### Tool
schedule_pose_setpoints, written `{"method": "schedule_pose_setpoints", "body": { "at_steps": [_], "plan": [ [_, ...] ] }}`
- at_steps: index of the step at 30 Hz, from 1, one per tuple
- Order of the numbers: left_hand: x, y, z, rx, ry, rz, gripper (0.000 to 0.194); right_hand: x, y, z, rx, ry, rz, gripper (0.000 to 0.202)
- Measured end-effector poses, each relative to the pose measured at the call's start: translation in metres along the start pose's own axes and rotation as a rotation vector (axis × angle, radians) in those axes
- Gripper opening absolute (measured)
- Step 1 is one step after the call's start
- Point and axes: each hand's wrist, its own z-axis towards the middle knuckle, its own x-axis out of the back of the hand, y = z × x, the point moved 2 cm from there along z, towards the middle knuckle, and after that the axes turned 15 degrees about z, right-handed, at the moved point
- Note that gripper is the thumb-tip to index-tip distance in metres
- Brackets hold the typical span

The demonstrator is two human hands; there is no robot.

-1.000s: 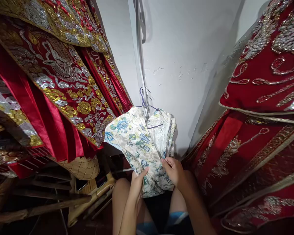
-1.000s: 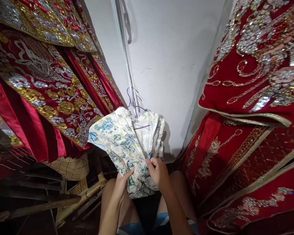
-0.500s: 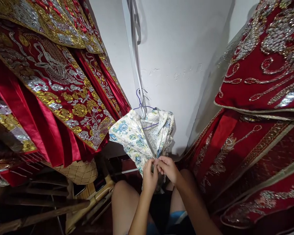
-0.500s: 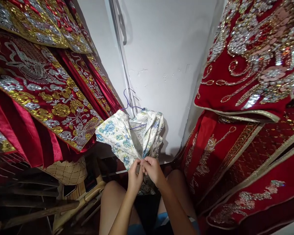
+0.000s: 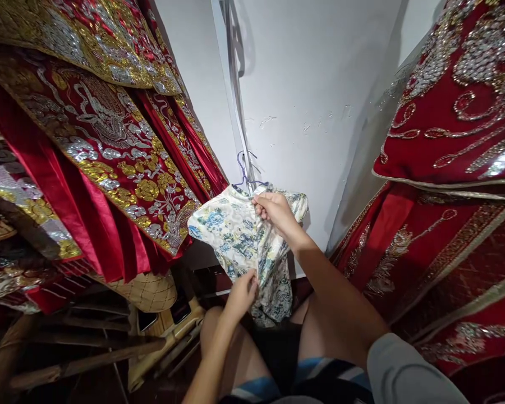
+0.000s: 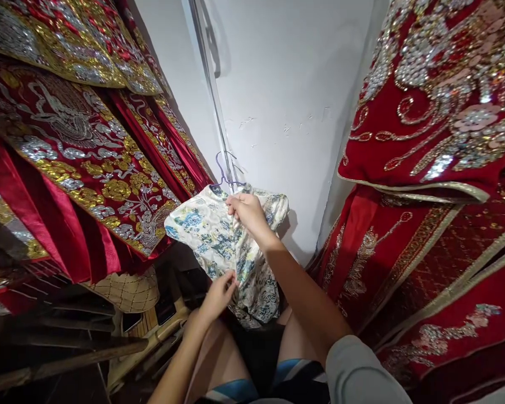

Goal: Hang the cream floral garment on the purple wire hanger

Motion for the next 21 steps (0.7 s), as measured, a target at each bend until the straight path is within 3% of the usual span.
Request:
{"method": "schedule_pose_setpoints", "body": {
  "at_steps": [2,5,7,10,13,15,18,21],
  "plan": [
    [0.037,0.012,0.02,-0.067,0.046,0.023,0.014,-0.002,0.003,-0.008,0.018,-0.039,-0.045,0.023],
    [0.099,0.041,0.057,-0.094,0.41,0.042,0.032,-0.002,0.004,-0.016,0.043,-0.068,-0.099,0.022],
    [0.127,0.063,0.082,-0.178,0.497,0.09,0.033,-0.002,0.002,-0.017,0.057,-0.099,-0.128,0.022],
    [0.144,0.088,0.109,-0.315,0.473,0.229,0.022,-0.001,0.002,-0.015,0.108,-0.105,-0.214,0.021],
    [0.152,0.095,0.116,-0.333,0.551,0.263,0.02,0.01,0.014,-0.016,0.164,-0.007,-0.372,0.022],
    [0.162,0.081,0.113,-0.214,0.711,0.122,0.018,0.021,0.03,-0.021,0.147,0.035,-0.454,0.023],
    [0.181,0.032,0.105,0.038,0.964,-0.151,0.017,0.035,0.054,-0.037,0.029,-0.002,-0.415,0.026],
    [0.18,-0.022,0.098,0.122,0.962,-0.245,0.029,0.039,0.068,-0.061,-0.12,-0.069,-0.229,0.024]
  ]
}}
